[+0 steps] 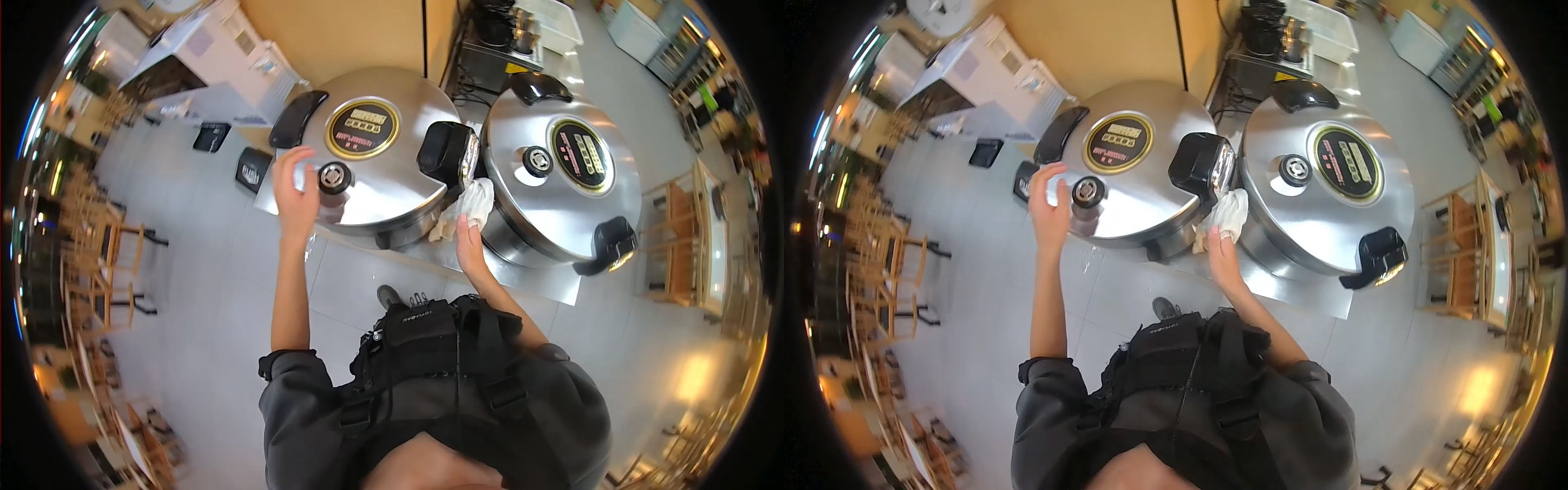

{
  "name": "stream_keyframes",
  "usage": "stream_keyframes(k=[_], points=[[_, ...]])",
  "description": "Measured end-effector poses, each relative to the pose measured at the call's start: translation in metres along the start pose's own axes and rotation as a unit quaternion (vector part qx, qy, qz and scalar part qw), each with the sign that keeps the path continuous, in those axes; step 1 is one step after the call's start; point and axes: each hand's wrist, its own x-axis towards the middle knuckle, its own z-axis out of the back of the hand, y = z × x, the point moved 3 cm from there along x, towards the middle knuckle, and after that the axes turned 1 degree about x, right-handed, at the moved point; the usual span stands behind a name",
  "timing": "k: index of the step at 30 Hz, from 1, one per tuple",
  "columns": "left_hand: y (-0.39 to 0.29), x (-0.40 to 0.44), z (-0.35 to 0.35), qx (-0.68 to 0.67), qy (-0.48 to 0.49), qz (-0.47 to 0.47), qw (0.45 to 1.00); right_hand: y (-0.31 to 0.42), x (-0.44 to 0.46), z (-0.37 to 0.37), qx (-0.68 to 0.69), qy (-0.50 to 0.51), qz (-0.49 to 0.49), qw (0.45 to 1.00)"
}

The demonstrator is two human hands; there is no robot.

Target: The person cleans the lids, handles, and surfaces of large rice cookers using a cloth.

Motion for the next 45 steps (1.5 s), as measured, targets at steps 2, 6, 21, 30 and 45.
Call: stream_keyframes(k=[2, 6, 21, 30, 45], points=[[0.029, 0.013, 0.005, -0.003, -0.004, -0.007, 1.000, 0.032, 0.007, 0.000, -0.016, -0.031, -0.045, 0.998], [0.059, 0.025, -0.003, -0.049, 0.075, -0.017, 0.996, 0.047, 0.042, 0.002, -0.002, -0.090, -0.063, 0.994], [0.064, 0.013, -0.022, -0.154, 0.112, 0.032, 0.981, 0.088, 0.004, -0.029, -0.141, -0.248, -0.043, 0.957], [0.059, 0.014, -0.018, -0.119, 0.132, 0.006, 0.984, 0.102, 0.007, -0.040, -0.393, -0.183, 0.257, 0.864], [0.058, 0.016, -0.020, -0.106, 0.128, -0.001, 0.986, 0.173, 0.134, -0.018, -0.489, -0.051, 0.093, 0.866]])
